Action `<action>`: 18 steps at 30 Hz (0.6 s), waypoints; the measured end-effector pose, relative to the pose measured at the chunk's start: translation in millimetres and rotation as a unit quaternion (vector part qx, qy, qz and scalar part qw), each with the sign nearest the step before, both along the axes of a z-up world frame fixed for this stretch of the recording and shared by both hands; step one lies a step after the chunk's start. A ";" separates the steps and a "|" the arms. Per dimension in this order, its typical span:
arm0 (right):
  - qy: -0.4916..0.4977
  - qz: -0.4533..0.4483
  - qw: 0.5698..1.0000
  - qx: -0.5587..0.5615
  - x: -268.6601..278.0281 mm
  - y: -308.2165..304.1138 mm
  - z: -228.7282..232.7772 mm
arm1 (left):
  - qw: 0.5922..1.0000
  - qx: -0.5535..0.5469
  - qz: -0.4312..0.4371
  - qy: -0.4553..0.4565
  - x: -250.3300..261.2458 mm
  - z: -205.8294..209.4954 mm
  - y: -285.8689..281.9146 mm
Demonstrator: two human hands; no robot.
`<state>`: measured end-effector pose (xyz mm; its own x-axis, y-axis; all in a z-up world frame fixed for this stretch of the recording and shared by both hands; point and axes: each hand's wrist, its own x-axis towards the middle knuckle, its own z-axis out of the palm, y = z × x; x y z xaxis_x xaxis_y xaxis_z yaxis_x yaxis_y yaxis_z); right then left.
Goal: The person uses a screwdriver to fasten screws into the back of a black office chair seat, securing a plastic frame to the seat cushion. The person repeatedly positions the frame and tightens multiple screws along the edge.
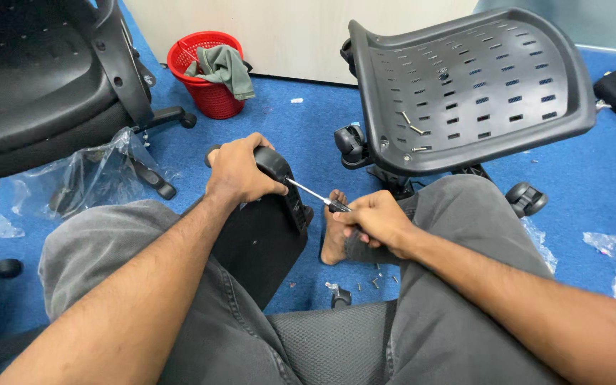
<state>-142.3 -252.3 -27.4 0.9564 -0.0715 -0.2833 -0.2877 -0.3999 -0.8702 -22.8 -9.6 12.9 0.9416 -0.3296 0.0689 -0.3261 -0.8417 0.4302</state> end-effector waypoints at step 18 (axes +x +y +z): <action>0.159 0.120 0.967 -0.159 -13.6 3.2 23.6 | 1.000 0.014 -0.010 0.000 -15.2 3.3 -4.9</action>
<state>-155.9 -249.0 -3.8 0.8247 0.0090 -0.5655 -0.3862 -0.7214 -0.5748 -38.0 -14.6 16.2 0.9346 -0.3505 0.0604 -0.3438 -0.8464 0.4067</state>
